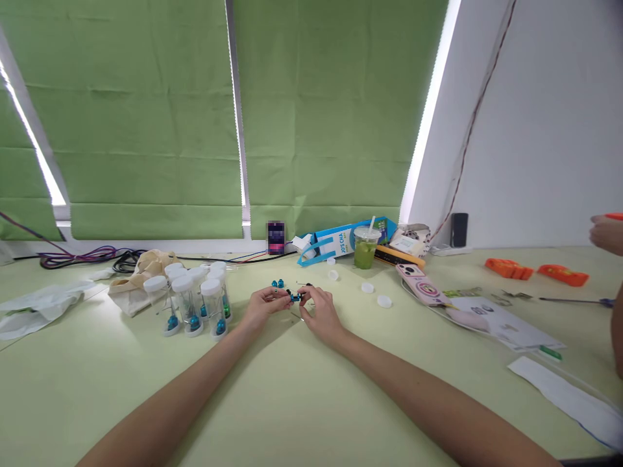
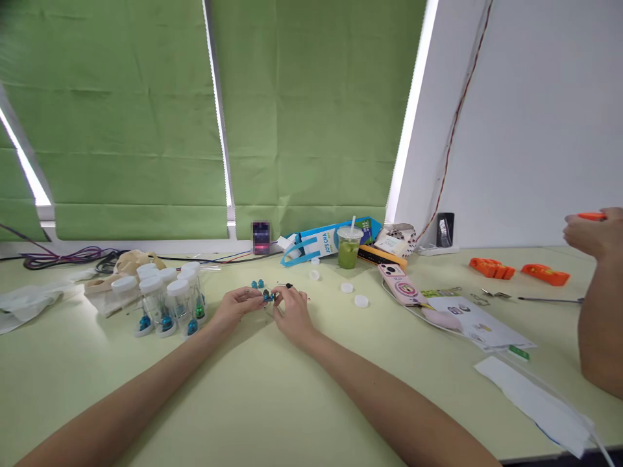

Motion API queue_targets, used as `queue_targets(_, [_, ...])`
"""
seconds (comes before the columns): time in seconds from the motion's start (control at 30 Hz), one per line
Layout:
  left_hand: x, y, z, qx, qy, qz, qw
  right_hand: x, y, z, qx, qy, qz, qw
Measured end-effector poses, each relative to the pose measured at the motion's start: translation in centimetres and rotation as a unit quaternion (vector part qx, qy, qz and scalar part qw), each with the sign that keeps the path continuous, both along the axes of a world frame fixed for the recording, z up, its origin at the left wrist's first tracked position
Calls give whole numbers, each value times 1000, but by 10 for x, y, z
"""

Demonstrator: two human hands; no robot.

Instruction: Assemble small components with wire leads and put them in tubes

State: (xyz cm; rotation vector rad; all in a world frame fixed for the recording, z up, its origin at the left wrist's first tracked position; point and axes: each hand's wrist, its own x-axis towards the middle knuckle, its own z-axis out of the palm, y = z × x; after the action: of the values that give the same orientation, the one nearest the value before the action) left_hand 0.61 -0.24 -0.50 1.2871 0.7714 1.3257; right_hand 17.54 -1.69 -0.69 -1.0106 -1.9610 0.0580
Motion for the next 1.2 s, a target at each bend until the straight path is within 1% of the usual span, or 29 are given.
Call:
queue_targets(0.6, [-1, 1, -1, -3, 3, 3, 1000, 0, 5, -3, -3, -10, -13, 1000])
queue_targets(1.2, [0, 1, 0, -5, 3, 5, 1000, 1, 8, -6, -14, -31, -24, 999])
